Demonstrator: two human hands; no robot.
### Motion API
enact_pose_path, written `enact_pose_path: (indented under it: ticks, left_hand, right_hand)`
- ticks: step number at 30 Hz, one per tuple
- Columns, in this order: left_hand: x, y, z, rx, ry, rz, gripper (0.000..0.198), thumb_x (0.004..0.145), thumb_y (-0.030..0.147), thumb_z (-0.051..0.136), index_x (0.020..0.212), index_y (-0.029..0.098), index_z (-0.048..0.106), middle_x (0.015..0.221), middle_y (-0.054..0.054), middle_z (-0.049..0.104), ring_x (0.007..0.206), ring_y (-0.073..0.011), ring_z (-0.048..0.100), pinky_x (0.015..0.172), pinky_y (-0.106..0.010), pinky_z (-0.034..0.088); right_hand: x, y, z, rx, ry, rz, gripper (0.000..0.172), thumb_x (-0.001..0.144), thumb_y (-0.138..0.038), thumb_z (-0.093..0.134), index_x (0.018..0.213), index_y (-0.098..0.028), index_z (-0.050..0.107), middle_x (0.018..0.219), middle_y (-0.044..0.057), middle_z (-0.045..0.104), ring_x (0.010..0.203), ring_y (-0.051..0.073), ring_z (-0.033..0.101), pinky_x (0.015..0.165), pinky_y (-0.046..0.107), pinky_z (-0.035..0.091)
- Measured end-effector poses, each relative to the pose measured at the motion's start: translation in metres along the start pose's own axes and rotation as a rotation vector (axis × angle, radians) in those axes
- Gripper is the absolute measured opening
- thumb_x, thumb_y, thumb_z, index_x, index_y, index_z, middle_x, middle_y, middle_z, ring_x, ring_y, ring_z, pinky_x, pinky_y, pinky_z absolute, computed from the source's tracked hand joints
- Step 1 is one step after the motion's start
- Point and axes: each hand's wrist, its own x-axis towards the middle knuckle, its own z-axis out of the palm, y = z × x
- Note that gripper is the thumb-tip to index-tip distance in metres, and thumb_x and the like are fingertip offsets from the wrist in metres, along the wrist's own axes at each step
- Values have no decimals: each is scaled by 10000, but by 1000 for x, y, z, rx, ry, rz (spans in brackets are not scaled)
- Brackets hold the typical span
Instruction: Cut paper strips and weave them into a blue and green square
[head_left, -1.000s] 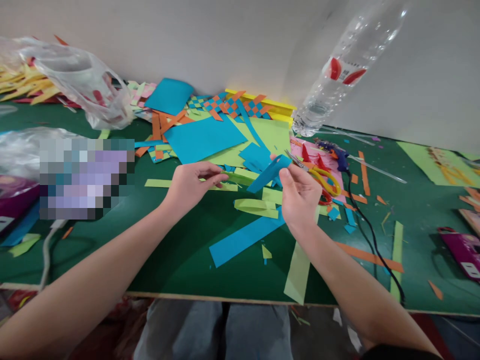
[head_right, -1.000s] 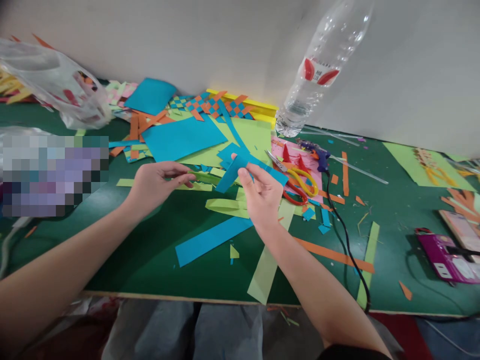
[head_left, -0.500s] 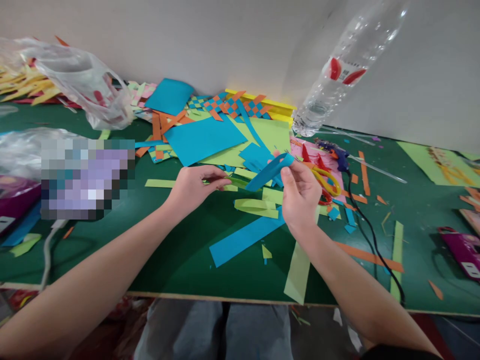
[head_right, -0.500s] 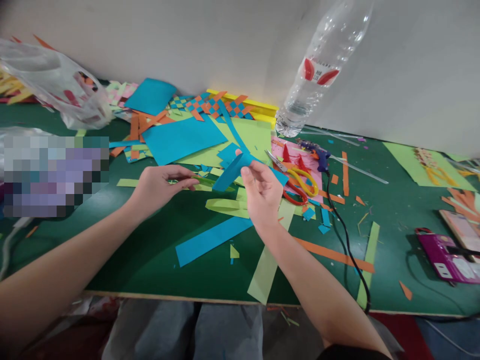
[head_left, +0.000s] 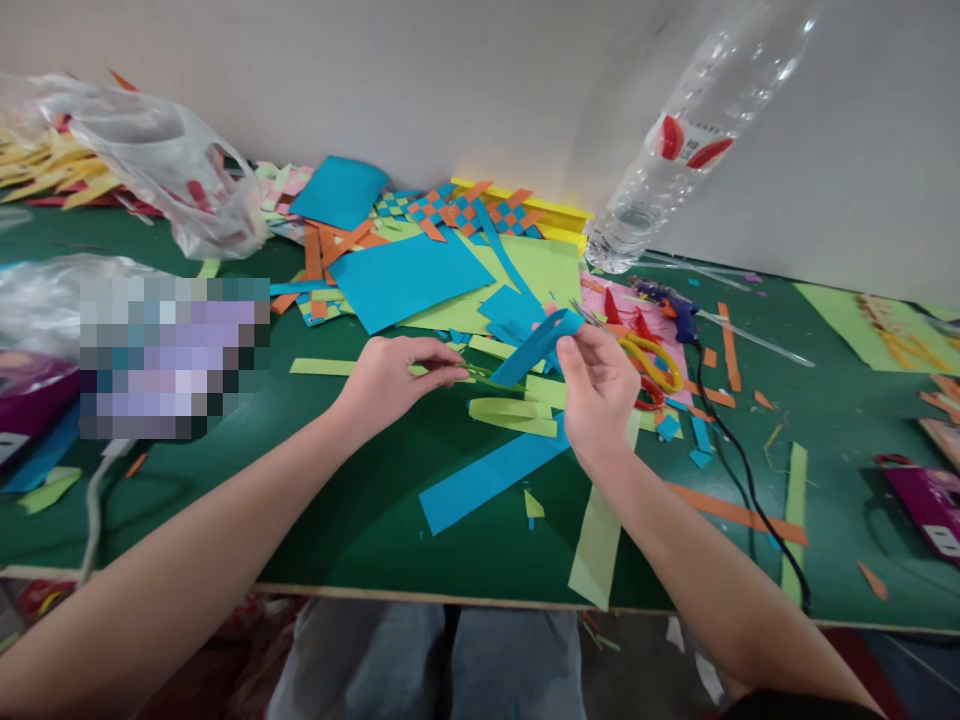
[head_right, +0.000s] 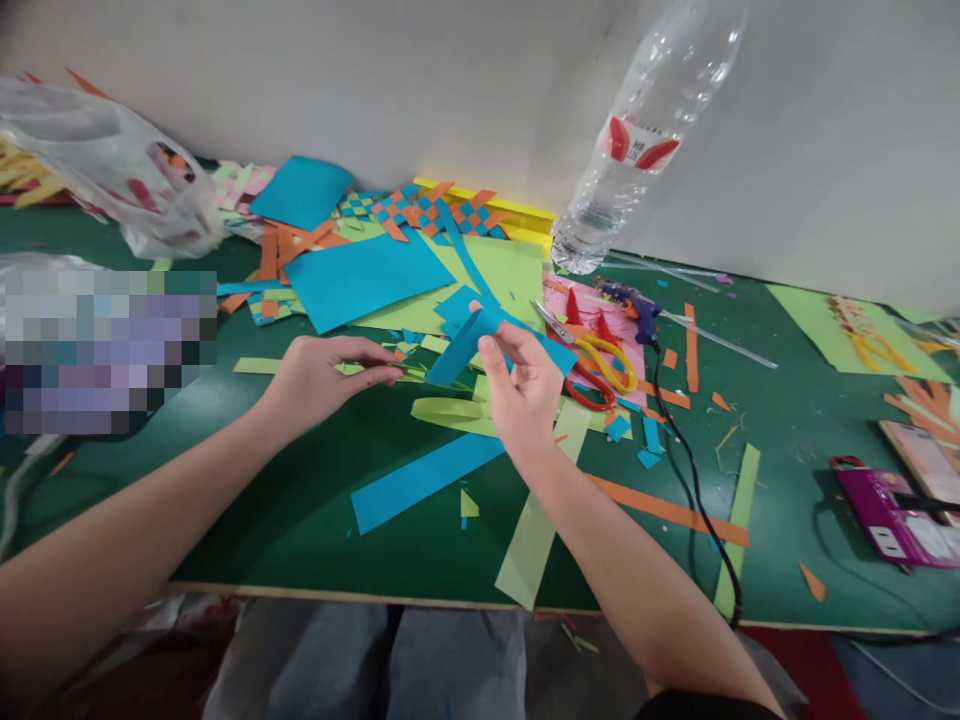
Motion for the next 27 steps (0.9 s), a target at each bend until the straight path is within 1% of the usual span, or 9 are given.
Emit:
enact_pose_path:
  ticks: [7, 12, 15, 18, 21, 24, 27]
  left_hand:
    - [0, 1, 0, 2, -1, 31, 255, 780, 483, 679, 823, 246, 761, 841, -24, 757, 796, -191, 699, 763, -272, 538]
    - [0, 0, 0, 8, 12, 43, 230, 778, 465, 692, 812, 248, 760, 842, -15, 757, 781, -177, 697, 751, -256, 532]
    - [-1, 1, 0, 19, 28, 34, 226, 781, 459, 692, 805, 243, 757, 824, -15, 756, 765, -175, 694, 741, -255, 531]
    - [-1, 2, -1, 28, 43, 16, 218, 795, 444, 681, 809, 239, 754, 790, -12, 752, 733, -168, 690, 717, -246, 531]
    - [-1, 3, -1, 37, 55, -3, 217, 804, 437, 672, 813, 236, 752, 770, -11, 748, 689, -158, 687, 689, -239, 529]
    - [-1, 1, -1, 59, 67, -3, 227, 817, 440, 658, 833, 233, 750, 808, -17, 755, 679, -152, 688, 680, -238, 523]
    - [-1, -1, 0, 79, 87, 15, 227, 824, 438, 653, 850, 234, 750, 813, -13, 757, 685, -152, 692, 673, -238, 517]
  right_hand:
    - [0, -1, 1, -18, -9, -21, 179, 807, -398, 682, 913, -253, 672, 878, 6, 731, 843, 185, 705, 770, 343, 585]
    - [-2, 0, 2, 61, -56, -2, 191, 815, -383, 678, 956, -255, 679, 939, 19, 730, 907, 200, 700, 862, 389, 569]
    - [-3, 0, 2, 58, -84, 12, 193, 817, -400, 672, 945, -257, 685, 935, 26, 731, 1009, 230, 680, 891, 420, 562]
    - [-4, -1, 1, 50, -104, -6, 150, 831, -390, 658, 898, -259, 689, 865, 15, 730, 1104, 243, 645, 989, 465, 508]
    - [-4, -1, 0, 53, -110, -24, 117, 836, -365, 660, 884, -263, 695, 833, 1, 731, 1109, 239, 645, 1051, 488, 458]
    - [-4, 0, 0, 62, -106, -20, 105, 832, -346, 667, 893, -267, 701, 838, -4, 732, 1098, 238, 652, 1047, 489, 460]
    - [-4, 0, 0, 75, -102, -20, 102, 828, -341, 674, 894, -268, 702, 825, -12, 730, 1046, 227, 674, 1044, 482, 463]
